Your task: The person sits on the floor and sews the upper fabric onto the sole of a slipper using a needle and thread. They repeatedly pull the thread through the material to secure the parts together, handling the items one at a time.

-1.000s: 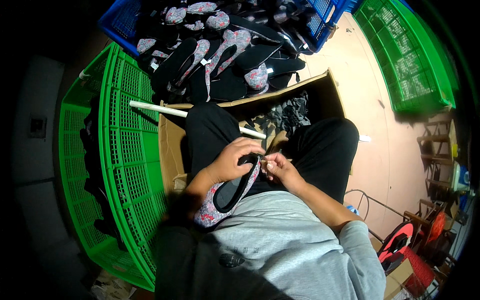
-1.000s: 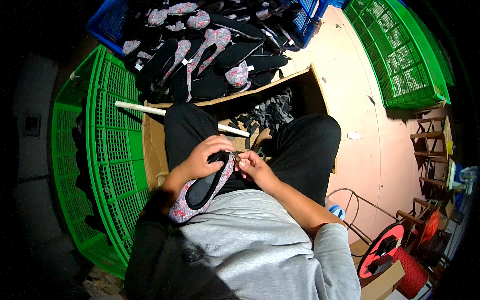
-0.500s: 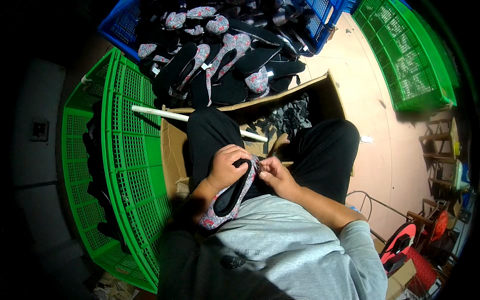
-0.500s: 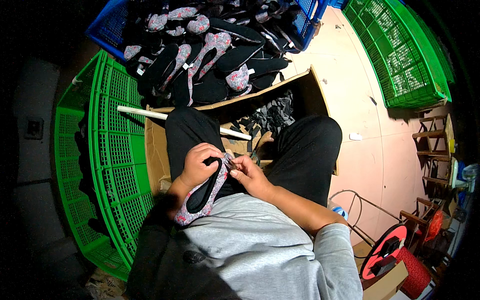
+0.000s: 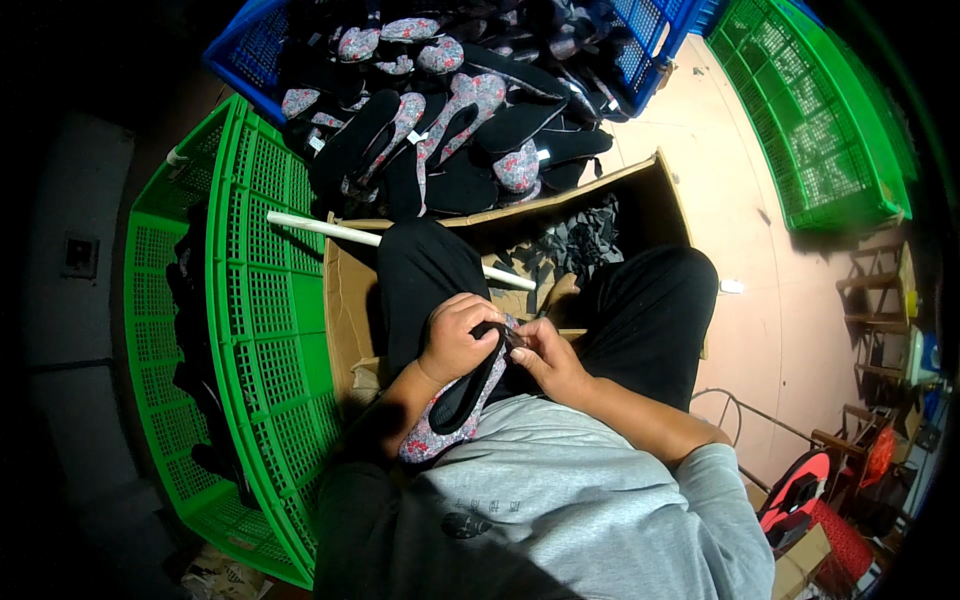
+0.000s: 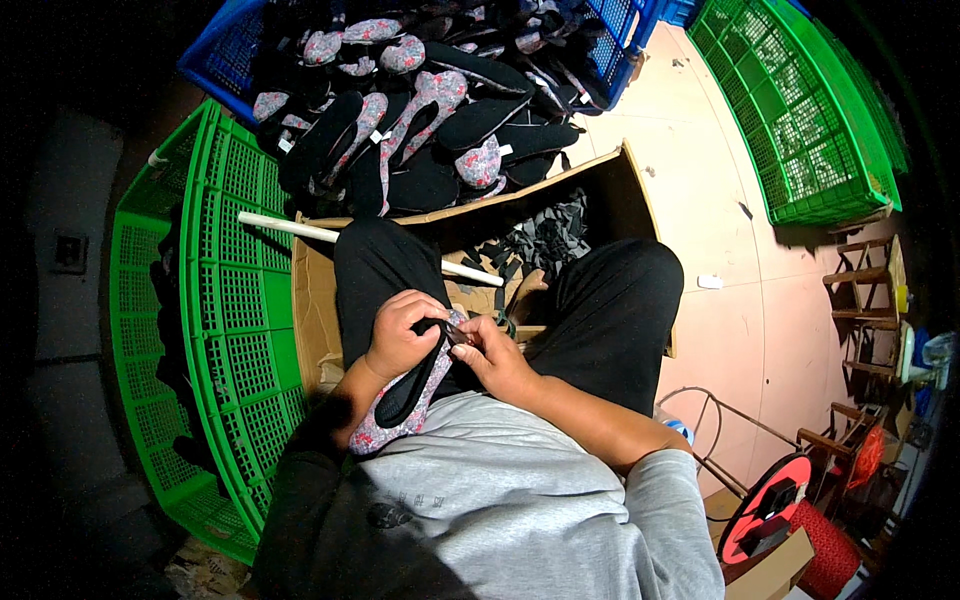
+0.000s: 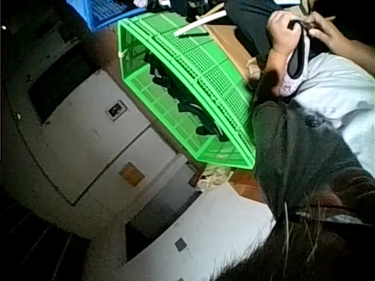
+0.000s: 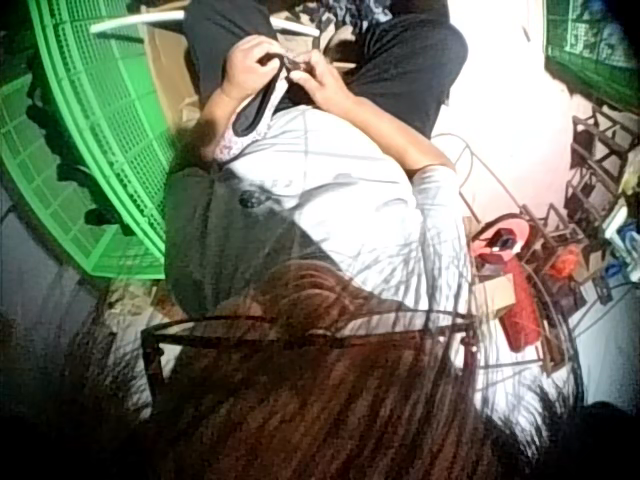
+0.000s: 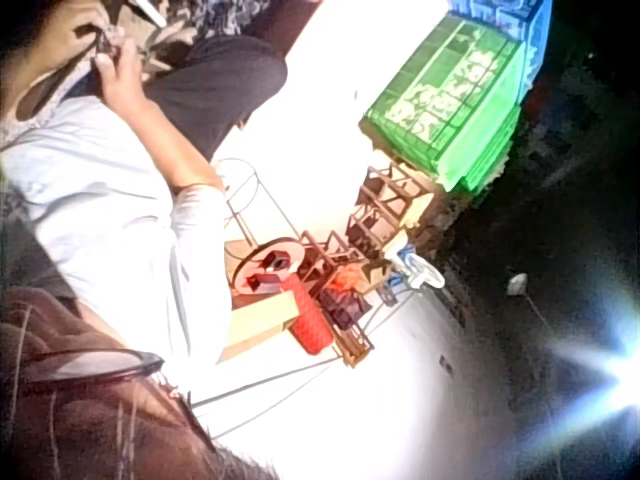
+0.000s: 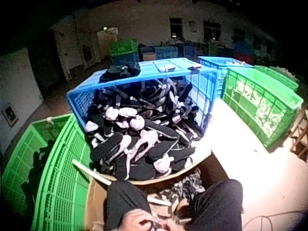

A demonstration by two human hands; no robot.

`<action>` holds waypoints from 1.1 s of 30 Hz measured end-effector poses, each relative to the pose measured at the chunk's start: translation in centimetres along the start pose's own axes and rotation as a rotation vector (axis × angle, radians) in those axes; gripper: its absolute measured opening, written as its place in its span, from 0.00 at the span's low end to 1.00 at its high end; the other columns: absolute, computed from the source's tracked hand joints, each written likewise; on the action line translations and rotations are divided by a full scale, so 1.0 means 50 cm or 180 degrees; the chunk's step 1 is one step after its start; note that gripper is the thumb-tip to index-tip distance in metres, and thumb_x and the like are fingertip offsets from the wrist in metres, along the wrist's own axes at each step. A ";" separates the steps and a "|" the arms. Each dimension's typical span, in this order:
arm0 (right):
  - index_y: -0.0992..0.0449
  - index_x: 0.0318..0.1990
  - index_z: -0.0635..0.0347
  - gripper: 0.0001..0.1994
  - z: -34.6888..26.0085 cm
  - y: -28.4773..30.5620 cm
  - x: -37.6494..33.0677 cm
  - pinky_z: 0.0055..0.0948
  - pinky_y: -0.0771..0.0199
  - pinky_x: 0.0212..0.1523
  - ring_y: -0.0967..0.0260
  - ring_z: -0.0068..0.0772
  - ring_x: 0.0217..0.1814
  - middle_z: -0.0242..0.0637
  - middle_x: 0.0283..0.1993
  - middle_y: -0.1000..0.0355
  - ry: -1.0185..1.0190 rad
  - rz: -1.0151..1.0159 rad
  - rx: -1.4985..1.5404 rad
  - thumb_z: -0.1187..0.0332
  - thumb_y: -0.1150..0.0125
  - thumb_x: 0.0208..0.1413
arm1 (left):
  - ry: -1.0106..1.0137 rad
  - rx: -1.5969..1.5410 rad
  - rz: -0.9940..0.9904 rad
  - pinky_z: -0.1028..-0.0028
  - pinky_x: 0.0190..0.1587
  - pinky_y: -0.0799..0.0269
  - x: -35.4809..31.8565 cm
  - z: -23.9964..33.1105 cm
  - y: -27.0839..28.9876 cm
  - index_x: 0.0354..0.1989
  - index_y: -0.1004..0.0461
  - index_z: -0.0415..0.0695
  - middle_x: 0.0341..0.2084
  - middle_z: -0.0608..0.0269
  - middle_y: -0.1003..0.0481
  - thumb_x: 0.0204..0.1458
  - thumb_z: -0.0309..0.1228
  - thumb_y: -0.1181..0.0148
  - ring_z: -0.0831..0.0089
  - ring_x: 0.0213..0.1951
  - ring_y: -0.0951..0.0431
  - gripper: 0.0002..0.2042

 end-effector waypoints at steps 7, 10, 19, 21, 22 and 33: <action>0.37 0.47 0.62 0.09 0.027 -0.008 0.002 0.23 0.31 0.42 0.34 0.20 0.40 0.32 0.38 0.32 -0.0228 -0.0088 0.0725 0.73 0.44 0.64 | -0.0027 -0.0029 -0.0034 0.66 0.35 0.26 -0.001 -0.004 -0.004 0.25 0.24 0.40 0.26 0.58 0.23 0.37 0.21 0.37 0.58 0.32 0.22 0.05; 0.38 0.47 0.61 0.09 0.023 -0.010 0.003 0.22 0.31 0.42 0.36 0.19 0.38 0.30 0.38 0.33 -0.0252 -0.0069 0.0883 0.74 0.45 0.64 | 0.0004 -0.0059 -0.0078 0.66 0.36 0.26 0.000 -0.004 -0.005 0.26 0.25 0.40 0.27 0.57 0.22 0.37 0.19 0.38 0.58 0.32 0.22 0.06; 0.37 0.46 0.59 0.07 0.035 -0.007 0.004 0.19 0.33 0.36 0.38 0.17 0.34 0.29 0.35 0.33 -0.0391 -0.0047 0.0961 0.72 0.46 0.65 | 0.0043 -0.0045 -0.0083 0.66 0.35 0.27 0.003 -0.005 -0.009 0.26 0.24 0.41 0.26 0.58 0.23 0.37 0.21 0.38 0.58 0.32 0.22 0.05; 0.37 0.46 0.58 0.06 0.041 -0.004 0.004 0.18 0.35 0.32 0.40 0.16 0.30 0.29 0.34 0.33 -0.0551 0.0061 0.1407 0.71 0.46 0.66 | 0.0044 -0.0050 -0.0072 0.66 0.35 0.26 0.006 -0.001 -0.008 0.25 0.24 0.41 0.25 0.59 0.23 0.37 0.21 0.38 0.58 0.32 0.22 0.05; 0.36 0.46 0.57 0.06 0.051 0.006 0.005 0.17 0.38 0.29 0.41 0.15 0.28 0.29 0.33 0.33 -0.0620 0.0188 0.1574 0.70 0.47 0.67 | 0.0070 -0.0054 -0.0104 0.66 0.36 0.26 0.006 -0.002 -0.009 0.26 0.24 0.41 0.26 0.58 0.23 0.38 0.21 0.38 0.58 0.32 0.22 0.05; 0.35 0.49 0.63 0.17 0.011 0.046 0.023 0.21 0.30 0.38 0.34 0.19 0.36 0.32 0.39 0.30 -0.0652 0.0325 0.0615 0.63 0.37 0.61 | 0.1137 0.0780 -0.0980 0.66 0.43 0.25 0.014 -0.010 -0.006 0.43 0.30 0.43 0.35 0.58 0.24 0.41 0.24 0.38 0.59 0.39 0.21 0.18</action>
Point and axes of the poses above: each hand's wrist, its own x-axis towards the middle knuckle, its own y-axis out of the back of the hand, z = x × y, the point moved 8 cm from there along x, towards the middle knuckle
